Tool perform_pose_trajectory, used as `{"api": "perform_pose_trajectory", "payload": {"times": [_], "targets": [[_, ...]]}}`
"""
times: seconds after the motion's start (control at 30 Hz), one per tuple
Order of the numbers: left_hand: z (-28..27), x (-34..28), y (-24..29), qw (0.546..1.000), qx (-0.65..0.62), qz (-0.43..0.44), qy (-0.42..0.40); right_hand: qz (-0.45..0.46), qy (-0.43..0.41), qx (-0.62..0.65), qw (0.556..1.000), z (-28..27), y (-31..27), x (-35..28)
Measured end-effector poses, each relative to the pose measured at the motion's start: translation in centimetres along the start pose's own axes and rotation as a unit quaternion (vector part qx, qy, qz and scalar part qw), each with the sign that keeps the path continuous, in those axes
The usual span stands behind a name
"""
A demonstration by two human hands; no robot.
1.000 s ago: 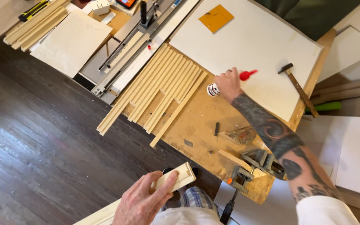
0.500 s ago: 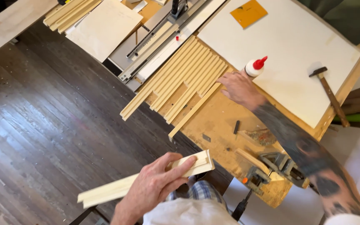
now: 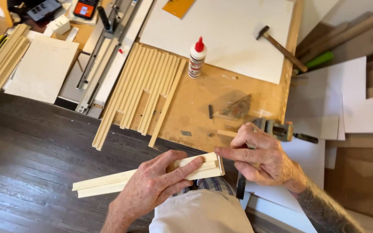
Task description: Gluing and clamping wooden strips to assemble a frame joint
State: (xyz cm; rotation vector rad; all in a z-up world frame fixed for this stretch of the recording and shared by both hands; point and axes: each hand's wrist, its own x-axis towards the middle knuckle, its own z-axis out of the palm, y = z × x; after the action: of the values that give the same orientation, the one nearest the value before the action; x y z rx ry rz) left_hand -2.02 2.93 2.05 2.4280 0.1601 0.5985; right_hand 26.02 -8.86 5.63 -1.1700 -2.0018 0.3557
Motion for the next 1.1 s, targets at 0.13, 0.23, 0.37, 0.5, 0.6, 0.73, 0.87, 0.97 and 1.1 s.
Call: {"api": "perform_pose_trajectory", "payload": {"times": [0.13, 0.23, 0.37, 0.5, 0.6, 0.73, 0.87, 0.97, 1.1], "targets": [[0.0, 0.5, 0.5, 1.000, -0.006, 0.018, -0.008, -0.005, 0.023, 0.000, 1.000, 0.2, -0.9, -1.6], [0.0, 0.4, 0.8, 1.000, -0.011, 0.025, -0.006, -0.022, 0.031, 0.005, 0.999, 0.8, -1.7, -3.0], [-0.1, 0.4, 0.9, 1.000, -0.008, 0.023, -0.010, -0.048, 0.080, 0.070, 0.993, 1.2, -2.2, -4.0], [-0.2, 0.4, 1.5, 0.999, -0.007, 0.036, -0.015, 0.006, 0.063, 0.020, 0.998, 0.6, -3.0, -3.1], [-0.1, 0.2, 1.8, 0.999, -0.009, 0.031, -0.002, -0.012, 0.065, -0.026, 0.997, 1.7, -0.9, -4.8], [-0.1, 0.1, 1.9, 0.999, -0.031, 0.031, 0.000, 0.066, 0.052, 0.002, 0.996, 0.8, -1.2, -3.6], [-0.2, -0.1, 2.0, 1.000, -0.010, 0.028, 0.006, -0.018, 0.064, -0.020, 0.998, 1.2, -1.0, -3.5], [0.0, -0.1, 2.1, 0.999, -0.022, 0.027, 0.007, -0.001, 0.062, -0.039, 0.997, 0.7, -1.1, -2.8], [-0.3, -0.1, 2.1, 0.999, -0.028, 0.022, -0.003, -0.044, 0.097, -0.008, 0.994, 1.0, -1.9, -2.2]]}}
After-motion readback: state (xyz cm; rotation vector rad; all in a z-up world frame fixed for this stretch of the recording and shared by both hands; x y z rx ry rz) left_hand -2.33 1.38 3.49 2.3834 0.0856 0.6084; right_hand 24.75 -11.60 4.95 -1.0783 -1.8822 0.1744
